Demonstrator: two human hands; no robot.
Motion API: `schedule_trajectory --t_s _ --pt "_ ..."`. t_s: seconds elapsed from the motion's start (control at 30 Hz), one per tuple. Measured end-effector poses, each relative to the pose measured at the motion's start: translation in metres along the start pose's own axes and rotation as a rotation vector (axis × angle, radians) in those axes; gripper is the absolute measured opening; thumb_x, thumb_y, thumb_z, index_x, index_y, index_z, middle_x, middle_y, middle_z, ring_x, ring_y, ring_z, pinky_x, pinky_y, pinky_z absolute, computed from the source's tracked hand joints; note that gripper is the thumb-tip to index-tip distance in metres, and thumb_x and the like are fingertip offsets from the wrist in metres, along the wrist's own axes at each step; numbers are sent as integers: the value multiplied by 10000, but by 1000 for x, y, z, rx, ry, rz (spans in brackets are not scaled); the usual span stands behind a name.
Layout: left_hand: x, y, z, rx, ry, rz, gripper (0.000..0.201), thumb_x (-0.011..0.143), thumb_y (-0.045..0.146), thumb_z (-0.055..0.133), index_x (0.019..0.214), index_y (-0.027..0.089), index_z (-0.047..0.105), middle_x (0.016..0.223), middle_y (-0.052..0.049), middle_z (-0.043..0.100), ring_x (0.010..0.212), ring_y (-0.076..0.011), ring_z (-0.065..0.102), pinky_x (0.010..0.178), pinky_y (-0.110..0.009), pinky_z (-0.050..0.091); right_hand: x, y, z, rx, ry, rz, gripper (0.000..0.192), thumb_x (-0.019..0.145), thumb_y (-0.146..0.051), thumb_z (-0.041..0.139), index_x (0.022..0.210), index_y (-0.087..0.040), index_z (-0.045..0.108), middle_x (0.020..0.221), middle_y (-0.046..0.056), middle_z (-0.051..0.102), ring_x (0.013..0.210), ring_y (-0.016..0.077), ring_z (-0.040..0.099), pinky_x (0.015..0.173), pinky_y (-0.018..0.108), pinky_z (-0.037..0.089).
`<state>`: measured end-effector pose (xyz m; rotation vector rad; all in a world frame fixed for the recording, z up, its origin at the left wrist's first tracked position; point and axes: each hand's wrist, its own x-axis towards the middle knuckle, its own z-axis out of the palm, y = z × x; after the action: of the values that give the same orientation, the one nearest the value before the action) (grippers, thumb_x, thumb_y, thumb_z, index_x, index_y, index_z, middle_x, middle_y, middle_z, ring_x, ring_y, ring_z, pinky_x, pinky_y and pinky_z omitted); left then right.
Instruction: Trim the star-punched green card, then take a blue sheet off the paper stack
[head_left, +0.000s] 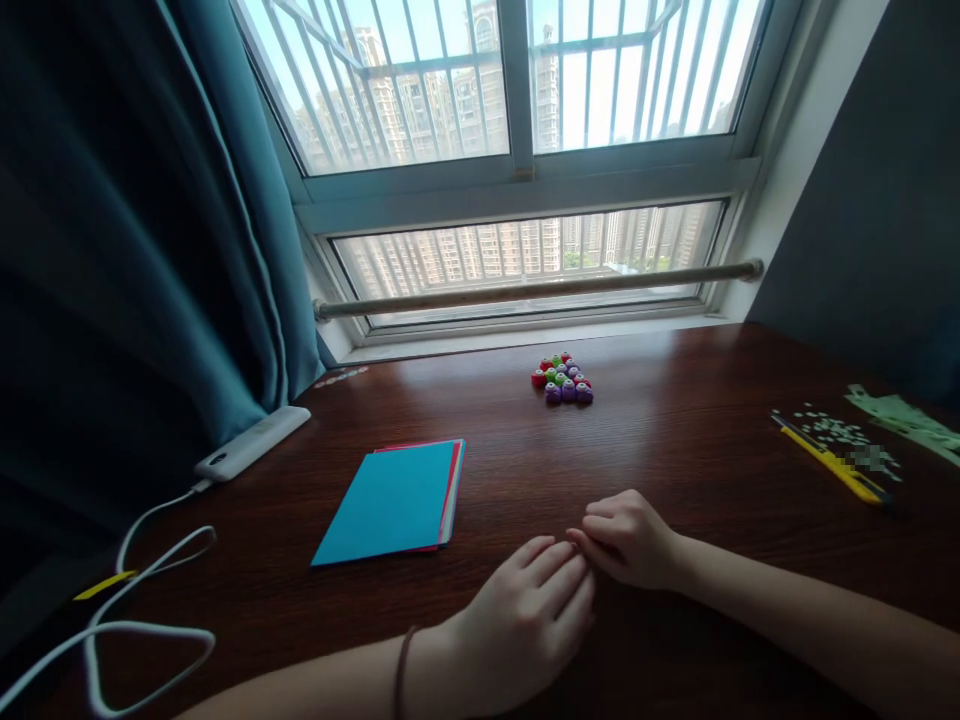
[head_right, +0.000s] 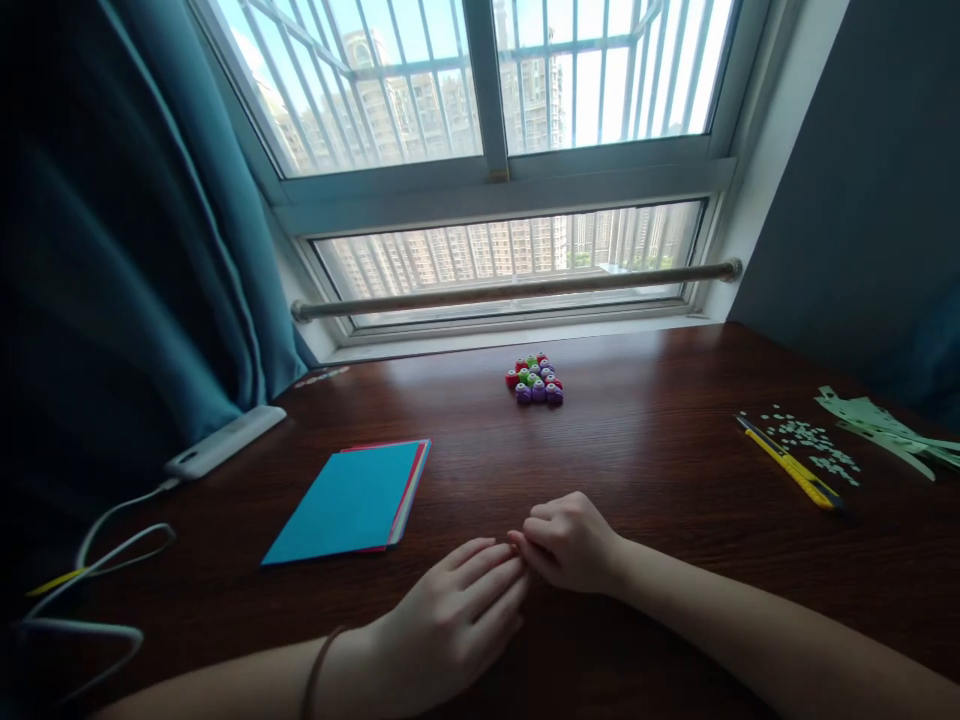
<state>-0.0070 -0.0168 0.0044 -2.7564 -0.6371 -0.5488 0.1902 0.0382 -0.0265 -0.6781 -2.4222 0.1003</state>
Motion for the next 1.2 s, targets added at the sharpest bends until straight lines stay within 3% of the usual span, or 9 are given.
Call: schedule_trajectory --t_s 0.1,0.2,0.27,0.33,0.47,0.57,0.7,0.83,1.2 --pt "-18 -18 -22 63 13 13 295 858 108 473 1145 97 543 1170 -104 579 1111 -232 508 966 -365 416 -1 3 0 -42 1 -18 313 876 -216 432 569 -154 438 537 -22 475 464 80 347 481 255 203" --pt "-56 -45 -38 163 -54 -166 369 869 132 471 1236 109 477 1280 -128 497 1224 -252 416 991 -383 404 -1 0 2 -84 -13 -105 302 877 -233 438 584 -162 449 547 -21 482 470 90 359 481 257 212" --pt "-90 -64 -40 253 -101 -344 457 867 275 506 1295 141 420 1359 -135 408 1261 -297 362 989 -440 394 -1 -3 3 -100 -26 -160 301 876 -243 442 585 -167 444 544 -23 477 470 96 359 480 258 216" --pt "-126 -80 -34 321 -67 -504 571 848 432 501 1320 133 384 1372 -159 382 1260 -334 353 983 -491 378 0 -5 2 -104 -24 -186 304 875 -242 443 580 -168 433 538 -25 473 466 98 360 477 260 217" --pt "-170 -95 -22 263 -10 -672 559 855 537 423 1279 172 432 1228 -105 553 1083 -264 559 930 -396 455 0 -4 1 -102 -29 -203 300 873 -234 451 582 -166 428 545 -28 484 479 96 386 481 263 225" --pt "-175 -93 -22 210 -15 -696 473 853 536 432 1153 189 544 1082 -59 642 956 -225 629 857 -327 507 0 -4 0 -107 -48 -205 297 877 -239 454 589 -166 431 553 -29 493 485 95 399 481 266 224" --pt "-168 -88 -25 177 -21 -671 374 882 475 420 1033 198 621 1021 -44 663 928 -211 636 849 -316 510 -1 -4 -1 -104 -68 -203 307 884 -240 445 587 -165 426 548 -28 488 481 94 396 483 267 225" --pt "-170 -87 -26 126 -24 -663 346 903 421 401 1038 196 627 1048 -45 657 956 -201 629 866 -304 505 -1 -4 0 -84 -101 -195 307 893 -238 433 595 -164 431 551 -27 483 485 90 401 490 261 236" --pt "-174 -88 -30 0 -23 -796 320 877 435 462 1057 219 614 1063 -17 661 954 -201 637 854 -301 513 -2 -3 2 -64 -125 -186 303 898 -231 425 606 -161 461 565 -14 493 508 88 432 503 265 241"
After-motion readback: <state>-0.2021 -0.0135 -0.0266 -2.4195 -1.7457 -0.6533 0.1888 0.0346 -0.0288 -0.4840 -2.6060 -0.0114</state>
